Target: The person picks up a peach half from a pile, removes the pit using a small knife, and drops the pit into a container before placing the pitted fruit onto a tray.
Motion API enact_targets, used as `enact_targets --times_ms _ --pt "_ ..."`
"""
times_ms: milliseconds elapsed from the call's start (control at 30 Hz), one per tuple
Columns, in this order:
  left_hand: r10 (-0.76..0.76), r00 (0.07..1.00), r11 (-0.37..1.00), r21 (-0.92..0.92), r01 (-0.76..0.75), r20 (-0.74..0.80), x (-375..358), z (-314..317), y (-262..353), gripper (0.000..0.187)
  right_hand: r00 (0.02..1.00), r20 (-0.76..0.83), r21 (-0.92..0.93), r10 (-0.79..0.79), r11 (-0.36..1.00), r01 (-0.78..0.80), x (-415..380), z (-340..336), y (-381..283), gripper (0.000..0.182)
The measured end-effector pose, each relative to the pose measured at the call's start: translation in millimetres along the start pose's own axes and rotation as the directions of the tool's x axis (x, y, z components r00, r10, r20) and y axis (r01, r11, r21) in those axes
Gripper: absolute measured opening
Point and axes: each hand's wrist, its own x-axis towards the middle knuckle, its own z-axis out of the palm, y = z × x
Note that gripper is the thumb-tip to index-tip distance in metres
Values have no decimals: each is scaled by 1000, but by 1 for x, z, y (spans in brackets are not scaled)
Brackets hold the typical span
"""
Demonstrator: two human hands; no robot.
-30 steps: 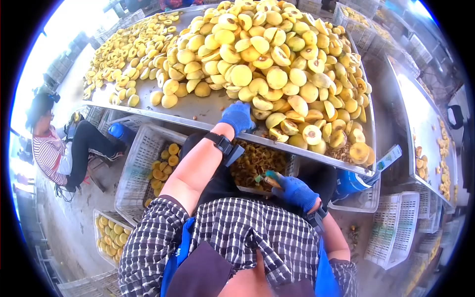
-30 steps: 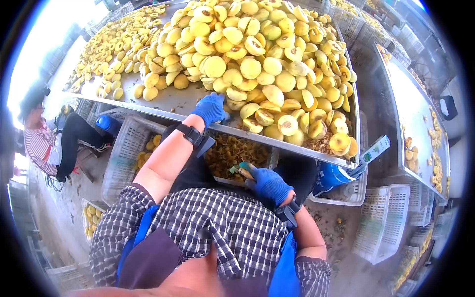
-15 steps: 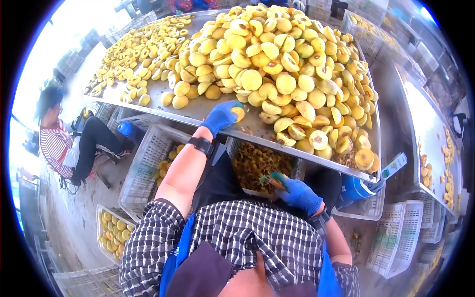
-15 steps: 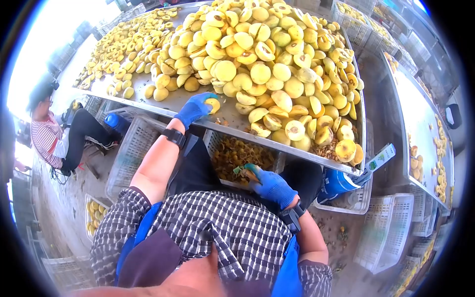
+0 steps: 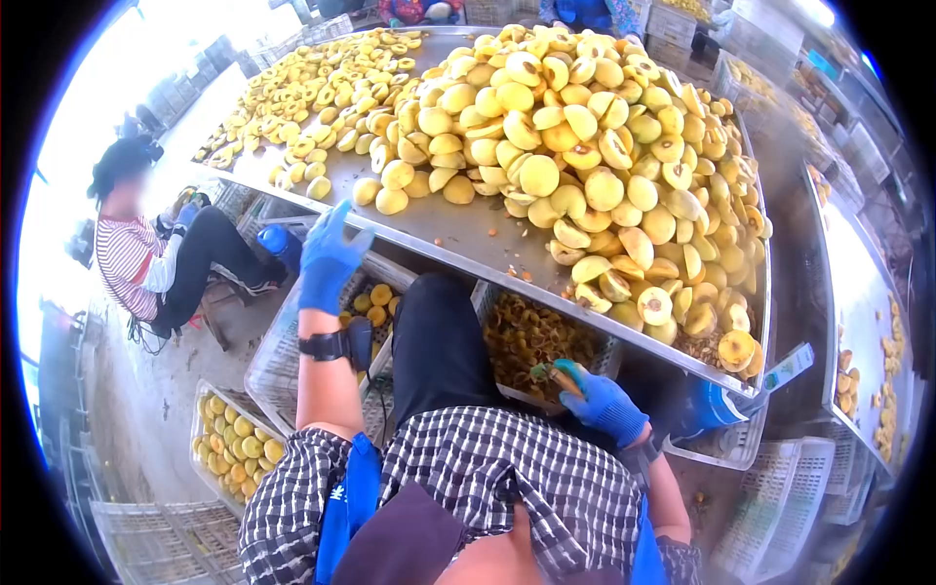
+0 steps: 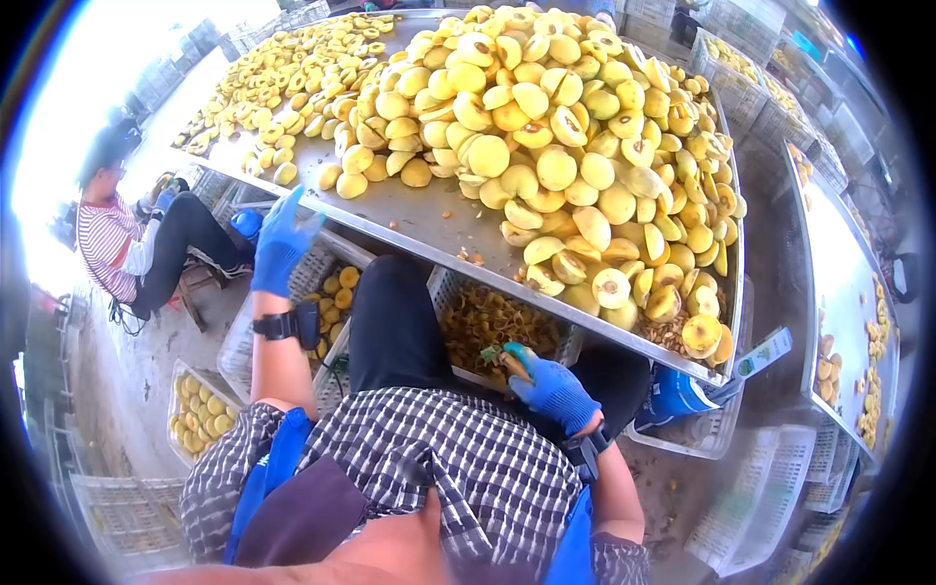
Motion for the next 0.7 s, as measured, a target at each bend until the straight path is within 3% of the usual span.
enact_targets --times_ms 100,167,233,300,433,467,533,600,633,667,700 --pt "240 967 946 -204 -253 -83 35 43 72 64 992 -67 -54 -108 993 104 7 9 8 59" --pt "449 893 866 -229 -444 -33 57 77 131 68 988 -89 -56 -122 991 118 6 9 5 58" --pt "620 783 784 -58 -618 42 75 82 191 73 992 -90 -88 -88 993 80 5 10 7 57" --pt "660 749 749 30 -662 59 92 120 209 75 967 -205 -167 -151 979 118 -1 15 12 56" --pt "582 772 796 18 -606 254 114 139 215 76 886 -357 -286 -297 937 200 -5 19 23 51" --pt "585 789 808 -57 -586 188 113 141 210 75 934 -321 -36 -155 988 151 -8 15 22 49" --pt "527 840 846 -165 -506 126 105 131 204 72 987 -136 444 85 896 -16 -16 -11 -19 47" --pt "524 852 811 -324 -488 28 100 117 190 66 918 -374 -109 -128 990 93 -5 5 22 46" --pt "377 923 724 -647 -239 81 91 114 186 65 859 -432 -387 -275 917 99 0 11 39 45" --pt "245 952 505 -862 38 185 80 109 182 63 851 -438 -360 -290 924 129 3 12 43 46" --pt "145 935 191 -936 295 324 73 107 175 62 831 -450 -347 -327 922 174 8 8 39 48"
